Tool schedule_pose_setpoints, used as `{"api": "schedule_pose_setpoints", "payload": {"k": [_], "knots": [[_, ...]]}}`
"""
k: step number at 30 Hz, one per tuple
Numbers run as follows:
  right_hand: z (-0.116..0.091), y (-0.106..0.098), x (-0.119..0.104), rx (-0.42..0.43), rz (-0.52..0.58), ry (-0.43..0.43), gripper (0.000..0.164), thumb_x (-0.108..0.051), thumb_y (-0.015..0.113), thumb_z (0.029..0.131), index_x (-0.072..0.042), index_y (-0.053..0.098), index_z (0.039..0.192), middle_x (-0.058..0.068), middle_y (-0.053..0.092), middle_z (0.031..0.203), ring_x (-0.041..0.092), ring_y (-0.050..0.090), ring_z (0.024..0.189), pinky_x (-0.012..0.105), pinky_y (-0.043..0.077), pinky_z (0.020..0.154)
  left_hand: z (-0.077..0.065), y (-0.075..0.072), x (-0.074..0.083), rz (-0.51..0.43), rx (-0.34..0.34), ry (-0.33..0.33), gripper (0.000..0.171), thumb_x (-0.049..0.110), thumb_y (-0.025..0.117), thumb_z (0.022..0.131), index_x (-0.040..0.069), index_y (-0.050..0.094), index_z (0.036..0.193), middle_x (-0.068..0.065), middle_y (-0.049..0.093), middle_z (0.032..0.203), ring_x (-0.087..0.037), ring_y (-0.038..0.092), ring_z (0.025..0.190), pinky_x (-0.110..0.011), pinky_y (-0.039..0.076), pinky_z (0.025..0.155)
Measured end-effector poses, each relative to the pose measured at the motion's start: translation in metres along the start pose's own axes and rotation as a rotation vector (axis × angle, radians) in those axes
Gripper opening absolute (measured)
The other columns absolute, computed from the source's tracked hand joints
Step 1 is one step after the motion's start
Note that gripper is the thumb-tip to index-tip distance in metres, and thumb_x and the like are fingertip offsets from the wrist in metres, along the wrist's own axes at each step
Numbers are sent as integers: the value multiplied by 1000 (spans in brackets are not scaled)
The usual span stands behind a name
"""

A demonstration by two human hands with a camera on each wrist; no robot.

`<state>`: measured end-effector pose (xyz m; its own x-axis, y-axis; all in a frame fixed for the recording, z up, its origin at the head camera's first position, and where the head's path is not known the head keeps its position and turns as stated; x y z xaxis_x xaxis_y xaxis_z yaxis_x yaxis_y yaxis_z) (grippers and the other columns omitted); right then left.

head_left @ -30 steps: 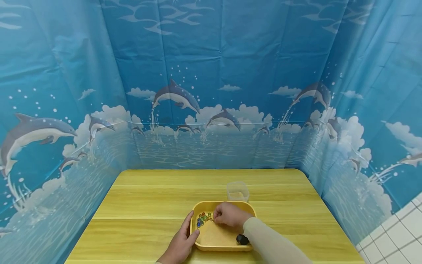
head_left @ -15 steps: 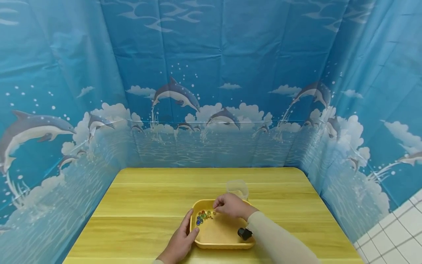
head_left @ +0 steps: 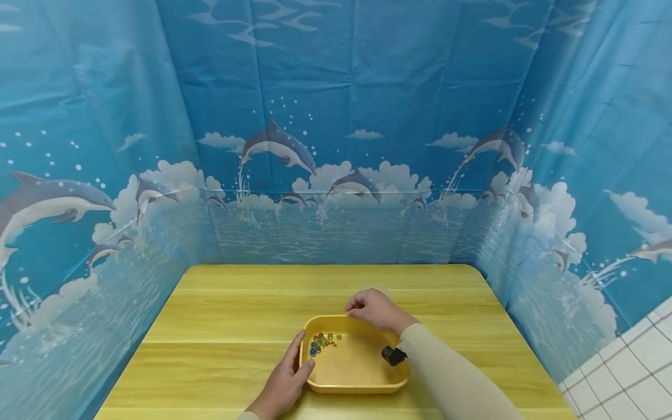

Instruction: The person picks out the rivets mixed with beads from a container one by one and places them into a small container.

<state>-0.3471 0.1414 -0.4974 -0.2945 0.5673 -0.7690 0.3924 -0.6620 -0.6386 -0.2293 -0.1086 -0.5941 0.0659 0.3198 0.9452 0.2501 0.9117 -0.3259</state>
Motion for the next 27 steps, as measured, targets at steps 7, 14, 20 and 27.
{"api": "schedule_pose_setpoints", "payload": {"k": [7,14,20,27], "knots": [[4,-18,9,41,8,32,12,-15,68,103,-14,79,110,-2,75,105,12,67,93,35,59,84,1,-1,-1,-8,0,-3,72,35,50,113,23,10,171,-18,9,177,-38,16,162,-49,20,125],[3,-35,16,92,-5,82,15,-15,66,104,-14,78,115,-1,75,110,16,69,102,42,60,93,1,-2,2,-17,-6,4,72,34,50,113,22,9,171,-20,9,176,-40,19,161,-50,25,124],[2,-46,22,122,-32,120,19,-15,66,105,-9,77,119,0,74,114,17,69,104,45,59,95,1,-1,3,-28,-6,21,72,31,51,113,21,10,171,-21,10,176,-41,20,160,-48,27,124],[3,-53,29,129,-59,133,19,-17,66,105,-11,77,119,1,74,115,17,69,104,44,59,95,0,-1,3,-38,-5,26,71,29,51,113,21,10,171,-22,11,175,-42,23,159,-48,30,123]]}}
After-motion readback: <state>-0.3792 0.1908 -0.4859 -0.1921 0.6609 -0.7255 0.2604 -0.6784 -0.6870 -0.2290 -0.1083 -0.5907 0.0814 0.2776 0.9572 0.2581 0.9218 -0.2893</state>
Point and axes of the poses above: each hand's wrist, its own z-axis towards the middle knuckle, its own y-axis out of the palm, x = y × z, the point moved 3 cm from there along z, towards the middle knuckle
